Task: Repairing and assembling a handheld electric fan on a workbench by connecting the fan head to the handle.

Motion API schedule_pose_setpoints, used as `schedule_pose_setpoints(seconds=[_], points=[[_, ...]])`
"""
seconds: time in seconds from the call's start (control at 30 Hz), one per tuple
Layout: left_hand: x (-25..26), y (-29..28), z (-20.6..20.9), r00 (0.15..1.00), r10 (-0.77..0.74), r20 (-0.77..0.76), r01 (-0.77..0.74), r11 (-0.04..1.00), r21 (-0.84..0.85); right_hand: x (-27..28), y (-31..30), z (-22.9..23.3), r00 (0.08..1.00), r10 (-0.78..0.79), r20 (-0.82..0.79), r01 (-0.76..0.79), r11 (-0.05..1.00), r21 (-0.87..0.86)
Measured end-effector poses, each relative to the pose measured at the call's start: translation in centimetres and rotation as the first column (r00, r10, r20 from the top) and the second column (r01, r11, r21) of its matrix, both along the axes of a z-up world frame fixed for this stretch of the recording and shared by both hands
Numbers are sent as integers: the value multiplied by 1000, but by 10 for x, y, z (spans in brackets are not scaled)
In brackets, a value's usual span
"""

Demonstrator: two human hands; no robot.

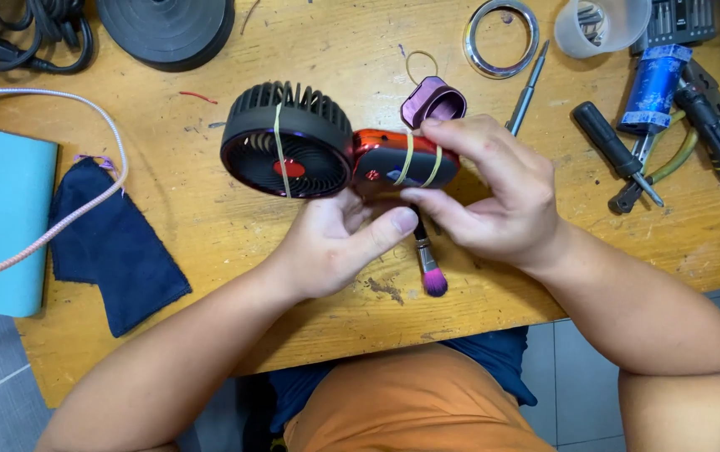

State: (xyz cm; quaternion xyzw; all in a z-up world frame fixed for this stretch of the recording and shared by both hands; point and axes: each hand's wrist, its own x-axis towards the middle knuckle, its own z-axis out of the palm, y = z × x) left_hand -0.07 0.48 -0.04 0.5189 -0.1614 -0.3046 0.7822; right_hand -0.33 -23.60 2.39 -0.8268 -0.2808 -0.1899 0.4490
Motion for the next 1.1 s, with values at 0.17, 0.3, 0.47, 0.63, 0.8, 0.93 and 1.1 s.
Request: schedule_pose_setpoints(seconds=[0.17, 0.3, 0.47, 0.63, 0.8, 0.93, 1.1], points=[[5, 10, 59, 553, -104, 826, -271, 916, 296, 3, -14, 9, 985, -38, -171, 56, 993, 103], [4, 30, 61, -211, 77, 974, -548, 816, -184, 2, -20, 28, 958, 112, -263, -64, 981, 186], [21, 32, 35, 762, 91, 641, -252, 954, 164, -4, -17, 33, 888, 188, -419, -109, 973, 205], [20, 19, 19, 952, -281, 118, 250, 942, 222, -2, -7, 31, 866, 208, -456, -149, 975, 162], [5, 4, 0, 995, -87, 46, 83, 993, 80, -2, -7, 19, 771, 190, -608, -66, 973, 220], [6, 4, 1, 996, -41, 80, 36, 997, 62, -1, 0, 21, 783, 168, -599, -26, 971, 238], [6, 5, 4, 995, -35, 90, 24, 992, 125, -3, 5, 16, 925, 30, -378, -16, 999, 41]])
